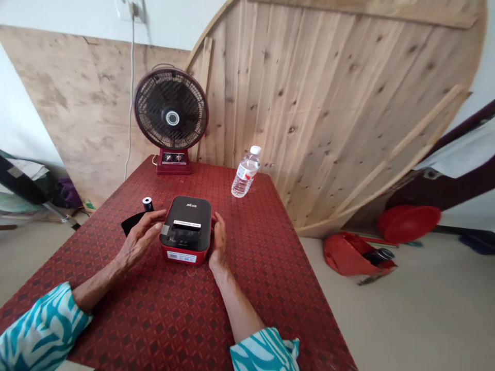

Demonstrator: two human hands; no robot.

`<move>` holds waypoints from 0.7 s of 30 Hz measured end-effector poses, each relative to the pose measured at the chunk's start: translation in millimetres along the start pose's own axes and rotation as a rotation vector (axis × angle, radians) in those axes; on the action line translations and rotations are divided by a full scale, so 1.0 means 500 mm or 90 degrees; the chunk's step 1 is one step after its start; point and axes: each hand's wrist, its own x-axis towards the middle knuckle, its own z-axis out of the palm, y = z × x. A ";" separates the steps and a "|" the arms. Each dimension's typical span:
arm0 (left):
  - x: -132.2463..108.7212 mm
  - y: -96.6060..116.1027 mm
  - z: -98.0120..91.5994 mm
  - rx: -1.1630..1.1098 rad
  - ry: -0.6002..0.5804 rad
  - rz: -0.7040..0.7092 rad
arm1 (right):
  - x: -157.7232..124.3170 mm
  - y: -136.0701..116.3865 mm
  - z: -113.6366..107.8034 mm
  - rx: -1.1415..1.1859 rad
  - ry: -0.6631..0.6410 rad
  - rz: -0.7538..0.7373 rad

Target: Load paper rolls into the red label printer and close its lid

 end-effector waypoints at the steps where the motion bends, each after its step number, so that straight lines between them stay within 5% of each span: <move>1: 0.002 -0.002 0.003 -0.065 0.005 -0.063 | 0.000 0.003 0.001 0.008 0.010 0.028; 6: 0.013 -0.004 0.007 -0.237 -0.002 -0.232 | 0.001 0.000 0.005 0.012 0.027 0.081; 21: 0.041 0.030 0.015 -0.436 0.014 -0.409 | -0.004 -0.002 0.014 0.034 0.051 0.077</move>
